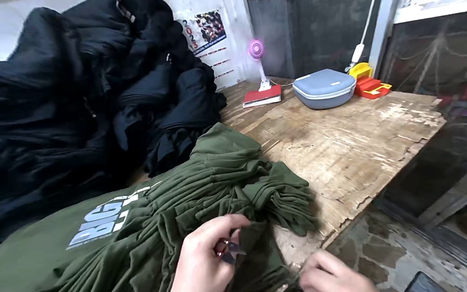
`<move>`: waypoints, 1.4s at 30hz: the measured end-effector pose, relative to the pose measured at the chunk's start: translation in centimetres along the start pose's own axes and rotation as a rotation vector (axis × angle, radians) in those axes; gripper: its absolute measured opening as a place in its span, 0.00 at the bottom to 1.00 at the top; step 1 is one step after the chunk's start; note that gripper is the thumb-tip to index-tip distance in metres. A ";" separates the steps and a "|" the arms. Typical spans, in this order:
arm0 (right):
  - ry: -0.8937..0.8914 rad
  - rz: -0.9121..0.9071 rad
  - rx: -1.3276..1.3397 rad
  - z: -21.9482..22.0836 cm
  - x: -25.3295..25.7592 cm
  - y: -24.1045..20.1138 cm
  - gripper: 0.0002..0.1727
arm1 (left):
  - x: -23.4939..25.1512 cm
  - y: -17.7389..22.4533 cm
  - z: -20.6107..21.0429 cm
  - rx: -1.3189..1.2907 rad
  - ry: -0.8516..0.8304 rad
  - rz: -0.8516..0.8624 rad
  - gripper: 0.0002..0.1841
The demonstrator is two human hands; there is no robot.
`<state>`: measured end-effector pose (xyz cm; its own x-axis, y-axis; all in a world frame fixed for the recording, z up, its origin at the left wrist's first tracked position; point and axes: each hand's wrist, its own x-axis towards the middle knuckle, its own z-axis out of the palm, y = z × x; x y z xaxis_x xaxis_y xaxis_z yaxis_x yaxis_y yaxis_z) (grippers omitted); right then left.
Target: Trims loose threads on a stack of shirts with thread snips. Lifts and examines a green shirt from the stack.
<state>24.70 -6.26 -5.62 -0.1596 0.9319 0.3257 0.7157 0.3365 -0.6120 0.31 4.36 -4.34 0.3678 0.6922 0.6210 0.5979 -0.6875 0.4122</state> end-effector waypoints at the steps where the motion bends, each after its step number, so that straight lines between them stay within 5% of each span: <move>1: -0.115 0.060 -0.067 -1.5 -0.4 0.1 0.08 | -0.2 -0.3 0.0 0.007 -0.015 0.049 0.13; 4: -0.244 0.097 -0.260 -3.7 -0.5 0.4 0.17 | -0.5 0.4 -0.3 0.033 -0.065 0.043 0.09; 9: 0.125 -0.080 -0.056 1.3 1.9 0.3 0.17 | -1.2 2.5 -0.7 0.258 -0.116 -0.108 0.10; 12: 0.119 -0.165 0.079 4.5 1.8 0.3 0.06 | -0.9 2.8 -0.2 0.494 0.015 -0.068 0.10; 15: 0.082 -0.028 0.046 2.8 0.1 0.3 0.06 | -0.5 1.8 1.5 0.619 0.132 0.080 0.10; 19: -0.059 0.065 -0.086 -0.5 -0.7 2.3 0.08 | -0.5 1.2 3.0 0.596 0.084 0.116 0.16; 24: 0.273 0.033 0.002 1.6 1.1 1.0 0.12 | -1.3 4.5 1.2 0.395 -0.167 -0.109 0.22; 28: 0.360 0.027 -0.083 4.4 3.1 0.4 0.21 | -1.8 5.0 1.2 0.394 -0.164 -0.109 0.16; 35: 0.368 -0.209 -0.244 4.5 3.2 1.9 0.07 | -1.9 5.5 1.0 0.367 -0.152 -0.181 0.14; 42: 0.467 0.012 0.364 3.9 2.7 2.2 0.05 | -2.5 5.4 0.5 0.346 -0.205 -0.162 0.13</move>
<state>23.25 -2.48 -8.91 0.2221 0.8053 0.5497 0.4230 0.4284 -0.7985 2.98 -0.99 -3.99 0.3630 0.8383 0.4069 0.8502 -0.4766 0.2235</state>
